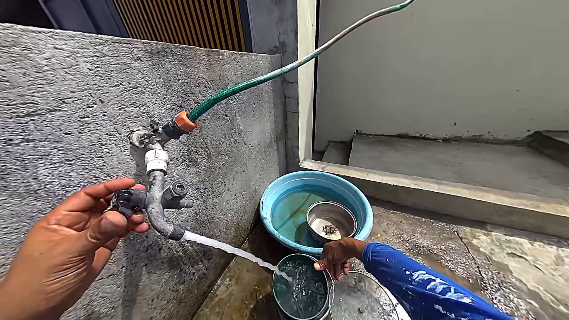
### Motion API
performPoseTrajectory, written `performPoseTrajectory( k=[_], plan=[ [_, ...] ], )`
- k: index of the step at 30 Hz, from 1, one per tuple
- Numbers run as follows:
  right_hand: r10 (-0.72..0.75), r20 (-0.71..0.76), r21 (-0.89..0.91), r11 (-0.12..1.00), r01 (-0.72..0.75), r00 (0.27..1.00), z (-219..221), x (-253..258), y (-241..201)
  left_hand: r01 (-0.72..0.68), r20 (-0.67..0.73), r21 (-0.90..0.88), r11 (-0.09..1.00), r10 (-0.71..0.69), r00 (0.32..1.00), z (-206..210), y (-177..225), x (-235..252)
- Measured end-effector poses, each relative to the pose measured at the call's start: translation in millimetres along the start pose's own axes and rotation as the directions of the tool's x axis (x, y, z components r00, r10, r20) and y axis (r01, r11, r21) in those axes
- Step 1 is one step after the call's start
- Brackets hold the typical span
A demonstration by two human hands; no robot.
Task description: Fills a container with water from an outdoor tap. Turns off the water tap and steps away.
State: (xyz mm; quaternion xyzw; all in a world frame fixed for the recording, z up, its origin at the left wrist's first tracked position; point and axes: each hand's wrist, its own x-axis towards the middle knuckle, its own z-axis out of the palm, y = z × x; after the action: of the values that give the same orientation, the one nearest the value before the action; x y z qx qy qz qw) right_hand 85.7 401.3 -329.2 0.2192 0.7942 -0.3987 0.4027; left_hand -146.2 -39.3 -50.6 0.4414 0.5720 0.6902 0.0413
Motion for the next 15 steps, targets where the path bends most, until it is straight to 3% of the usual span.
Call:
performPoseTrajectory(
  k=[15],
  plan=[
    [0.011,0.011,0.011,1.000,-0.011,1.000,1.9,1.3,0.3,-0.043,0.061,0.010,0.999,0.042,0.997,-5.6,-5.3,0.4]
  ],
)
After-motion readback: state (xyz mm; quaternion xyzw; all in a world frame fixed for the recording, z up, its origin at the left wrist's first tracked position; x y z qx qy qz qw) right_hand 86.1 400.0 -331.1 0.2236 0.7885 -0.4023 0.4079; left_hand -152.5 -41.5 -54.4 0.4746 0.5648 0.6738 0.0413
